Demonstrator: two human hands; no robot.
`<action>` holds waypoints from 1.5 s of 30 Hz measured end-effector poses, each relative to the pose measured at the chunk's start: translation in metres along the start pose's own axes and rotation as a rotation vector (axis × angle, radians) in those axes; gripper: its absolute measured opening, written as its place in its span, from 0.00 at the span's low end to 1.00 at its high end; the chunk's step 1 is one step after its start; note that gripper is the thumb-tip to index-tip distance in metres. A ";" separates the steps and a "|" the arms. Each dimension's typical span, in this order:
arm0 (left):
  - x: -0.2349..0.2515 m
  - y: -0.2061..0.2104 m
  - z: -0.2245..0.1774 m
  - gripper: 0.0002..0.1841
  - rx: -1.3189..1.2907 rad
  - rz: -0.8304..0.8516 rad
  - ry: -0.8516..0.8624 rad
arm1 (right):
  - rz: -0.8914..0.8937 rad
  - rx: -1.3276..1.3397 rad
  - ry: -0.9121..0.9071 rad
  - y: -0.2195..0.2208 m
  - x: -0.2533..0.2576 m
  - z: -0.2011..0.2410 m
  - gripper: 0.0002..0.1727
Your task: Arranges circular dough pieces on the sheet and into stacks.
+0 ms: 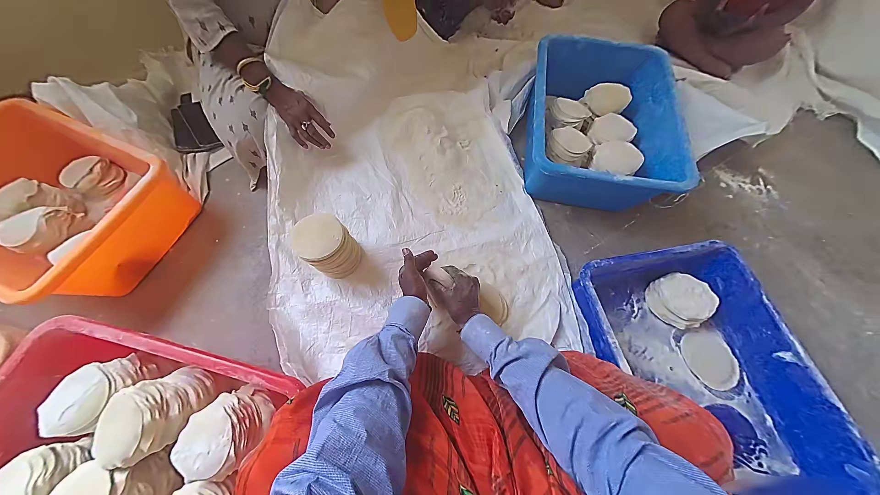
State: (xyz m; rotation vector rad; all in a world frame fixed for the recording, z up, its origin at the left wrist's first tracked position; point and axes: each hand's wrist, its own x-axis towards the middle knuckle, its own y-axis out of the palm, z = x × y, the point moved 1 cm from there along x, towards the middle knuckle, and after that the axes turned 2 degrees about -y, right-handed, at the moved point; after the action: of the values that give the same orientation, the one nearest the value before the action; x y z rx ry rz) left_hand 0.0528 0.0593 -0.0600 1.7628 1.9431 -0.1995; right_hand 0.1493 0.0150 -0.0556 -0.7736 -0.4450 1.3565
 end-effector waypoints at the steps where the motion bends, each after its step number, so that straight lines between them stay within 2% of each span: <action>1: 0.000 -0.001 0.000 0.45 -0.008 -0.007 -0.002 | -0.046 0.034 -0.015 0.000 -0.003 0.001 0.21; 2: 0.001 -0.002 0.000 0.45 -0.017 -0.015 -0.007 | -0.079 0.060 -0.027 0.001 -0.004 0.002 0.21; 5: 0.002 0.000 0.004 0.45 -0.008 -0.001 -0.005 | -0.009 0.030 0.001 0.004 -0.001 -0.001 0.24; 9: 0.002 -0.001 0.002 0.44 -0.017 -0.028 0.002 | -0.131 0.102 -0.053 0.005 -0.005 0.001 0.20; 12: -0.002 0.004 0.000 0.45 -0.029 -0.015 0.003 | -0.076 0.058 -0.034 0.005 -0.002 -0.003 0.22; 15: -0.006 0.003 -0.004 0.44 -0.047 -0.024 -0.014 | -0.143 0.109 -0.046 0.004 -0.005 -0.001 0.21; 18: -0.007 0.007 -0.001 0.45 -0.013 -0.017 -0.025 | -0.082 0.073 -0.027 0.004 -0.002 -0.004 0.22; 23: -0.008 0.008 -0.002 0.45 -0.002 -0.017 -0.018 | -0.145 0.100 -0.060 0.005 -0.005 -0.004 0.22; 26: -0.007 0.008 -0.007 0.44 0.025 0.000 0.020 | -0.095 0.058 -0.065 0.005 -0.001 -0.006 0.18; 28: 0.006 -0.009 -0.011 0.45 0.037 -0.011 0.057 | -0.145 0.141 -0.114 -0.003 -0.006 0.004 0.16; 31: 0.021 -0.024 -0.010 0.45 -0.130 -0.025 0.009 | -0.204 0.376 -0.148 -0.026 -0.008 0.029 0.14; 33: 0.020 -0.020 -0.009 0.40 -0.394 -0.002 -0.079 | -0.160 0.549 -0.069 -0.045 0.000 0.044 0.14; 35: 0.011 -0.012 -0.012 0.39 -0.589 0.114 -0.203 | -0.140 0.674 0.029 -0.056 0.012 0.044 0.13; 38: -0.005 -0.001 -0.026 0.46 -0.581 0.249 -0.311 | -0.159 0.767 0.160 -0.060 0.029 0.027 0.12; 40: -0.013 0.002 -0.033 0.41 -0.532 0.244 -0.327 | -0.119 0.779 0.223 -0.065 0.027 0.024 0.12; 42: -0.021 0.002 -0.041 0.33 -0.468 0.167 -0.315 | -0.072 0.753 0.259 -0.068 0.025 0.024 0.14; 45: -0.029 -0.002 -0.057 0.23 -0.302 0.086 -0.269 | -0.024 0.722 0.287 -0.068 0.026 0.029 0.25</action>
State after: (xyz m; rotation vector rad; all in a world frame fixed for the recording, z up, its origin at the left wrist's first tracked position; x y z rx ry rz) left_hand 0.0367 0.0577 0.0015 1.5317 1.6101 -0.1002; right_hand 0.1813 0.0454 0.0095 -0.3448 0.2616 1.2356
